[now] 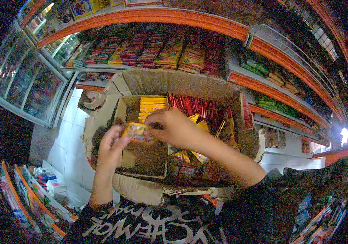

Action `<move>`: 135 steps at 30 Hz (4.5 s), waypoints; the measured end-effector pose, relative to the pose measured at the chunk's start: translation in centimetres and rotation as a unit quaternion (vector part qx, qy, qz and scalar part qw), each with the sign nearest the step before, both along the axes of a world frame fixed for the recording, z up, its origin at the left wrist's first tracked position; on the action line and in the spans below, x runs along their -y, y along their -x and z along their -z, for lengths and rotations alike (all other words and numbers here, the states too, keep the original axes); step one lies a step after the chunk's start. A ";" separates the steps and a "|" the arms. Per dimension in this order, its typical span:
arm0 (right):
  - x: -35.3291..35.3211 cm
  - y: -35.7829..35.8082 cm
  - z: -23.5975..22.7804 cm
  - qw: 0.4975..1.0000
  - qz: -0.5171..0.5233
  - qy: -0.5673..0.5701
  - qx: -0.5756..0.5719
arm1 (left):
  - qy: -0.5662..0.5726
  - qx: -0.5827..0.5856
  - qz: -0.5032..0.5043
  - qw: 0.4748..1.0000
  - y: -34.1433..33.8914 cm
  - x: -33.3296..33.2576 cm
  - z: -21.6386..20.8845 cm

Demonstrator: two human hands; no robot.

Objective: Organizing and stacking small seasoning packets inside a large cardboard box in a grocery store aisle.

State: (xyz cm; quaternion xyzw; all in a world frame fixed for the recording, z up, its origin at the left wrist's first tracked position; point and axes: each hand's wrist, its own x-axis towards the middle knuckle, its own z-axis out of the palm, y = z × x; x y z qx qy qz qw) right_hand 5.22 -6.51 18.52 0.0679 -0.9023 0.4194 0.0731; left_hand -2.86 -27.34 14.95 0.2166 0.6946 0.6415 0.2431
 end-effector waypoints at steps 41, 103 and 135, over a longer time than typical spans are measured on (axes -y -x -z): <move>-8.0 -0.8 1.0 0.898 0.230 0.372 0.039 | -0.107 0.148 0.031 0.983 1.2 1.2 -0.2; 6.4 5.9 9.3 0.707 -0.043 -0.705 -0.018 | -0.273 0.193 -0.107 0.936 1.8 1.9 0.9; -9.3 -2.8 8.1 0.880 -0.056 -0.418 0.219 | -0.257 0.217 -0.102 0.936 2.7 1.8 0.8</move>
